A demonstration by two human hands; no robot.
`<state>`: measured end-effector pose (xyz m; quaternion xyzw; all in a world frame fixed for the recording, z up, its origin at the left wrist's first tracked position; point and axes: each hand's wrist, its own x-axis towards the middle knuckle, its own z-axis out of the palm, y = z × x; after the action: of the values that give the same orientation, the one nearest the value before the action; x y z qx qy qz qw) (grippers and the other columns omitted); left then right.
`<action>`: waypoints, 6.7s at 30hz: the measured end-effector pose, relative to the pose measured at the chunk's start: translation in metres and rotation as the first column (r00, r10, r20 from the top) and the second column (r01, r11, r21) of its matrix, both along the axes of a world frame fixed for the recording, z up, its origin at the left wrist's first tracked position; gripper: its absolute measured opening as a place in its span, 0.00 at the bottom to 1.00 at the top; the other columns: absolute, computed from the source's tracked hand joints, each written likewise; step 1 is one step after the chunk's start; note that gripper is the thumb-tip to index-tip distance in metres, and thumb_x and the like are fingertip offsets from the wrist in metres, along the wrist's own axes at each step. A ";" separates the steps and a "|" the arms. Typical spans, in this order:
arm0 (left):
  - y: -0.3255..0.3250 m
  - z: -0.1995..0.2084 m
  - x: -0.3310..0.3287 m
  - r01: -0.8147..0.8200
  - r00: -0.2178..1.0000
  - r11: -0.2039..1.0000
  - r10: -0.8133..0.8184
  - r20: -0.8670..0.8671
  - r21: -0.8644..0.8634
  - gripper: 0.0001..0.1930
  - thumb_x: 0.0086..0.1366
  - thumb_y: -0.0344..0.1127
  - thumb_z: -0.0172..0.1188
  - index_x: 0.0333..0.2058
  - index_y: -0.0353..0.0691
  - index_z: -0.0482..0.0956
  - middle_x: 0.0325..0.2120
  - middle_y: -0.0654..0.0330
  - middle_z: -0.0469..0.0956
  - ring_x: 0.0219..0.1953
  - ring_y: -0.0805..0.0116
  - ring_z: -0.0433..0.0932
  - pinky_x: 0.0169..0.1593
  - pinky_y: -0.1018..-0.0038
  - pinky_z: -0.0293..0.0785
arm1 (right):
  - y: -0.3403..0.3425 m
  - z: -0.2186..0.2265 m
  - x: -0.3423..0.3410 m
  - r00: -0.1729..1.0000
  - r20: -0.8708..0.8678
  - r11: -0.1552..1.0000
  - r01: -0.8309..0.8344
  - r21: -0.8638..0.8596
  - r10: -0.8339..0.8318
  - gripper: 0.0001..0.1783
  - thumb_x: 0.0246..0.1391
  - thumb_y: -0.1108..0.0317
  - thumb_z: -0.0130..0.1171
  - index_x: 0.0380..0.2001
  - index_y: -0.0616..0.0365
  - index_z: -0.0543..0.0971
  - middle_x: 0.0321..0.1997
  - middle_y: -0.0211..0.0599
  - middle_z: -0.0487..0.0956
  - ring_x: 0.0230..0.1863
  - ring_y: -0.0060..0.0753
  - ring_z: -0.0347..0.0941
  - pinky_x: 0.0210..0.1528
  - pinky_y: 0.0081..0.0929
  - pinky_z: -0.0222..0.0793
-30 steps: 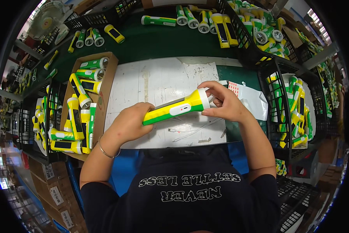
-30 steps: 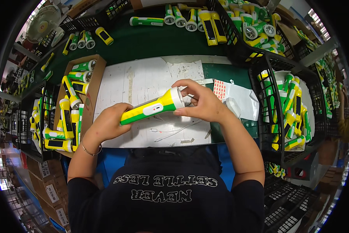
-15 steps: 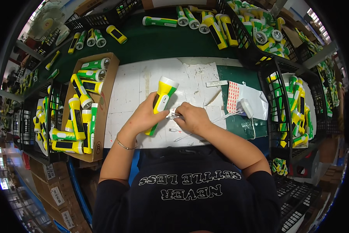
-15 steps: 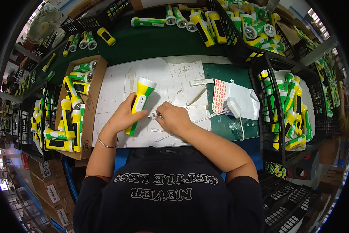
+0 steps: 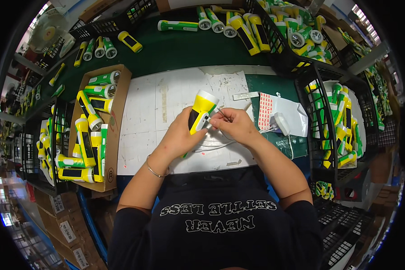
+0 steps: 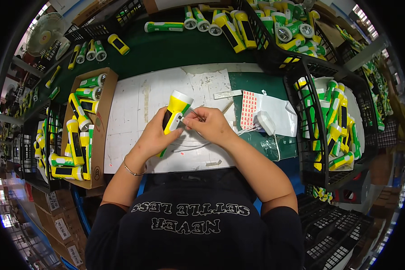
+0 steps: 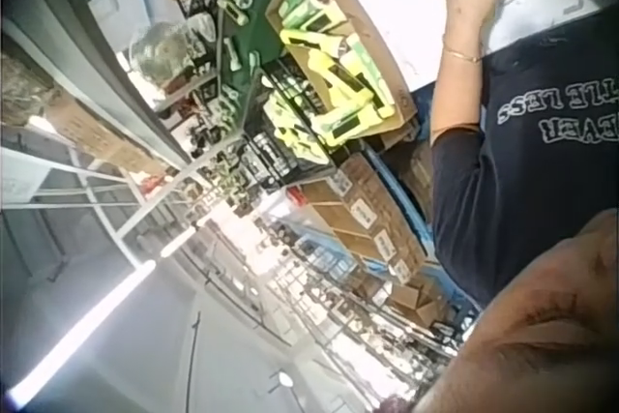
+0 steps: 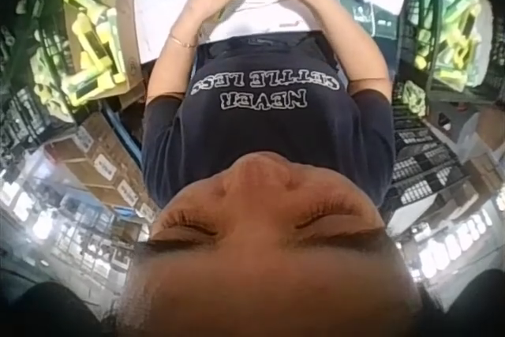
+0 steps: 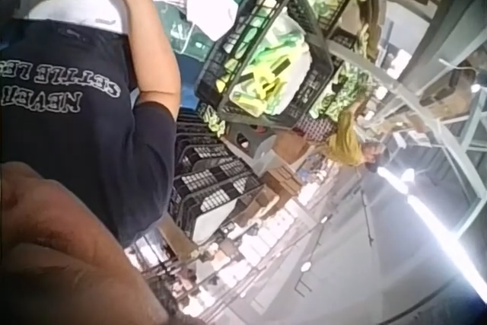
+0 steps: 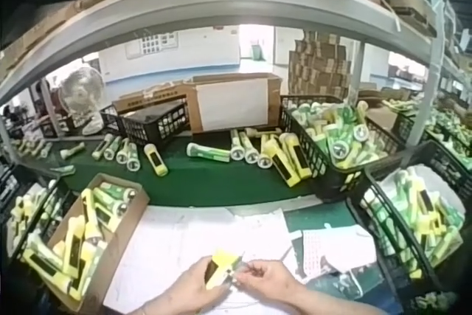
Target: Assemble and label portable flashlights on a production line.
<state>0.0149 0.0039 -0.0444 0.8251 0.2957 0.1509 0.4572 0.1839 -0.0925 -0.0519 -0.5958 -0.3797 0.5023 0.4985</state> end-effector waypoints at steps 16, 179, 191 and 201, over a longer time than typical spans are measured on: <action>-0.017 -0.004 0.006 -0.074 0.994 0.909 0.101 -0.045 0.410 0.32 0.51 0.35 0.62 0.53 0.37 0.59 0.38 0.47 0.68 0.36 0.47 0.73 0.36 0.61 0.72 | -0.001 -0.002 0.001 0.999 0.033 0.999 0.009 -0.036 -0.008 0.08 0.49 0.68 0.60 0.28 0.64 0.77 0.24 0.29 0.77 0.26 0.14 0.70 0.31 0.12 0.65; -0.019 0.000 -0.009 -0.183 0.978 0.908 0.207 -0.025 0.376 0.32 0.50 0.37 0.64 0.53 0.40 0.61 0.39 0.49 0.68 0.37 0.48 0.74 0.38 0.62 0.73 | 0.002 0.002 -0.010 0.999 -0.028 1.000 0.017 -0.006 -0.017 0.09 0.50 0.65 0.62 0.26 0.61 0.77 0.22 0.26 0.76 0.22 0.08 0.64 0.24 0.09 0.56; 0.018 -0.026 -0.008 -0.373 0.926 0.845 0.313 0.209 0.385 0.30 0.54 0.39 0.63 0.51 0.34 0.60 0.40 0.47 0.68 0.39 0.48 0.72 0.44 0.64 0.70 | -0.011 0.003 -0.027 0.988 0.152 0.999 -0.030 0.031 0.025 0.12 0.49 0.63 0.62 0.26 0.62 0.76 0.23 0.27 0.76 0.21 0.12 0.65 0.24 0.14 0.61; 0.018 0.011 0.036 0.466 0.718 0.771 -0.044 0.694 -0.434 0.46 0.55 0.64 0.52 0.63 0.41 0.48 0.59 0.57 0.58 0.60 0.64 0.58 0.62 0.65 0.53 | -0.058 0.085 -0.001 0.521 0.835 0.945 -0.149 0.291 -0.175 0.24 0.36 0.51 0.66 0.31 0.58 0.77 0.26 0.41 0.78 0.26 0.42 0.76 0.29 0.32 0.71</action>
<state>0.0511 0.0215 -0.0333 0.5732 0.0265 0.2605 0.7765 0.1830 -0.1508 0.0331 -0.6763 -0.6478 0.0720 0.3433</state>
